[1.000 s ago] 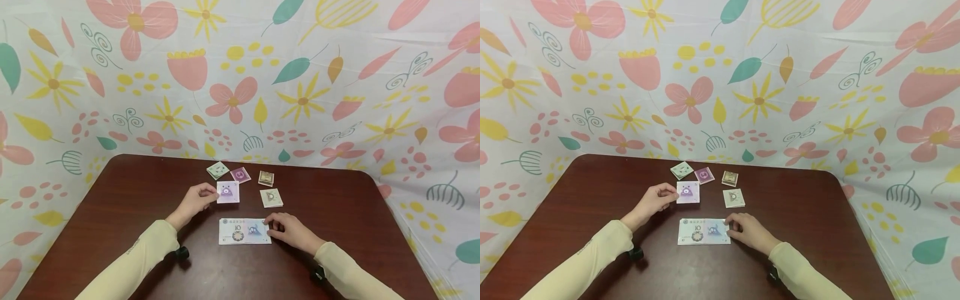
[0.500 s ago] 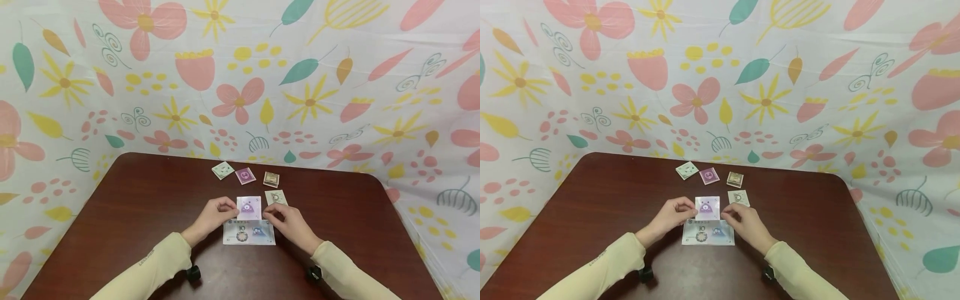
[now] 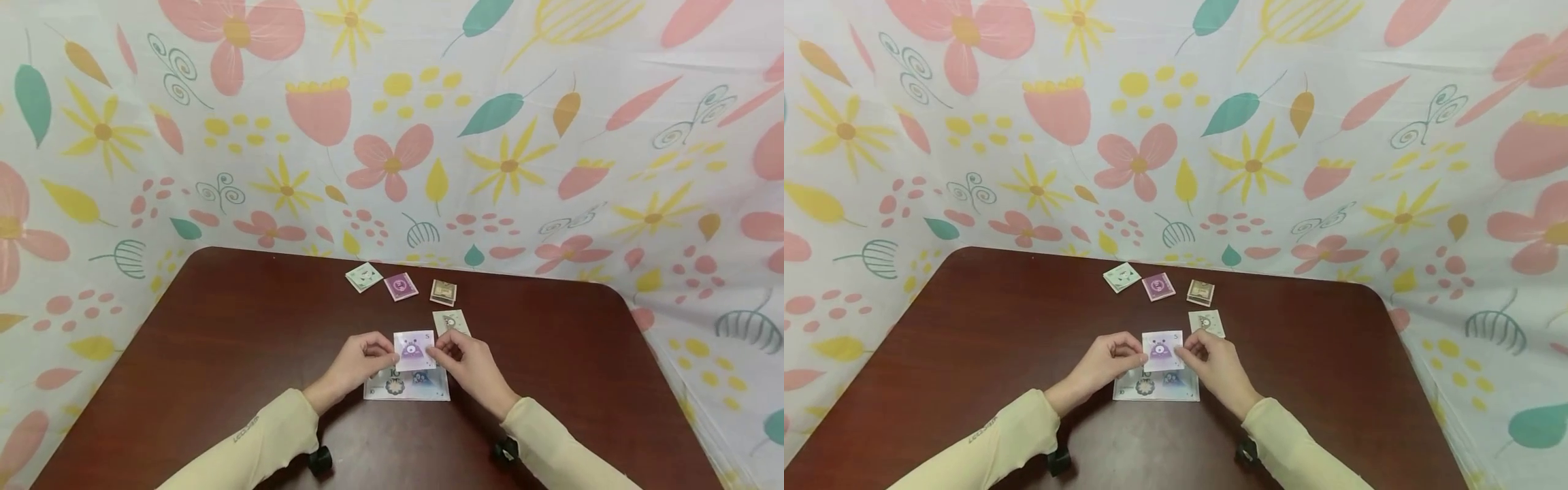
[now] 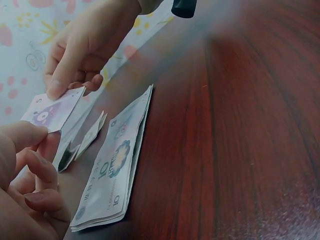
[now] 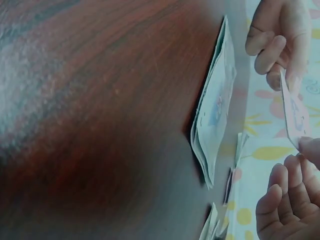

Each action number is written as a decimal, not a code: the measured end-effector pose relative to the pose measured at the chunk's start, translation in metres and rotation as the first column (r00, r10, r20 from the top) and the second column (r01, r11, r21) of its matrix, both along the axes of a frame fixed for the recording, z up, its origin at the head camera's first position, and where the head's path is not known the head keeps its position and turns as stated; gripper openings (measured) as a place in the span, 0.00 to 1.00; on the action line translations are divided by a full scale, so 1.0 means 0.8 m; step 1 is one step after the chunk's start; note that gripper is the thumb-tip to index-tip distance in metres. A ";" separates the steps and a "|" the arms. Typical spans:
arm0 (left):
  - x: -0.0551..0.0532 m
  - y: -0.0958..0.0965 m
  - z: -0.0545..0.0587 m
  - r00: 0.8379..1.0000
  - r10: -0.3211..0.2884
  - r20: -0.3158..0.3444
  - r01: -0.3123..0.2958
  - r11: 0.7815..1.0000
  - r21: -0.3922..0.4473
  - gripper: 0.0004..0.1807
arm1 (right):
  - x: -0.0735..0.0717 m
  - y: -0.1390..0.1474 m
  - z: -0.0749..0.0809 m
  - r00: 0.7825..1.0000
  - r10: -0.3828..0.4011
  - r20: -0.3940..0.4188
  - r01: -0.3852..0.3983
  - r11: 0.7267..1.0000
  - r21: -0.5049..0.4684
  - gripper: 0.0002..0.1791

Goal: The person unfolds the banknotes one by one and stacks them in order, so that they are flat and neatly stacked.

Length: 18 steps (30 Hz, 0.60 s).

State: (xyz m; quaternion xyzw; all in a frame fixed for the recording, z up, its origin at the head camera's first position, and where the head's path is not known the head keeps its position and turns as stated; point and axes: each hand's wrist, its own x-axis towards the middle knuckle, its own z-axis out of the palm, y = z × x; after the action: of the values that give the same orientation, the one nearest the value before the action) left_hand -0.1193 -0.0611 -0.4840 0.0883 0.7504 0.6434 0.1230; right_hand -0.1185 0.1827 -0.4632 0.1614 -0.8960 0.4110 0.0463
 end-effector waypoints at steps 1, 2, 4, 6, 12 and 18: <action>-0.001 0.000 0.000 1.000 -0.005 -0.001 0.005 1.000 -0.001 0.06 | -0.001 0.000 0.001 1.000 0.002 0.005 -0.002 1.000 0.001 0.08; -0.003 0.000 0.001 1.000 -0.009 -0.001 0.009 1.000 -0.003 0.07 | -0.002 0.001 0.001 1.000 0.006 0.012 -0.006 1.000 0.004 0.08; -0.003 0.000 0.001 1.000 -0.021 0.001 0.021 1.000 -0.003 0.07 | -0.003 0.001 0.001 1.000 0.017 0.020 -0.018 1.000 0.012 0.08; -0.003 -0.001 0.000 1.000 -0.026 -0.001 0.026 1.000 0.000 0.07 | -0.002 0.000 0.001 1.000 0.024 0.013 -0.024 0.999 0.021 0.07; -0.008 -0.005 -0.001 0.997 -0.066 -0.029 0.067 0.997 0.042 0.08 | -0.001 0.001 0.004 1.000 0.017 0.007 -0.017 1.000 0.012 0.04; -0.020 -0.009 0.000 0.985 -0.093 -0.145 0.098 0.995 0.023 0.10 | 0.003 0.003 0.003 0.999 0.019 0.043 -0.019 1.000 -0.011 0.04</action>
State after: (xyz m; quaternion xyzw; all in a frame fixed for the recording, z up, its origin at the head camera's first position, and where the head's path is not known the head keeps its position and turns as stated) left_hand -0.1353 -0.0684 -0.4837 0.1722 0.7425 0.6400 0.0979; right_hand -0.1163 0.1853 -0.4610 0.1607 -0.8930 0.4197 0.0238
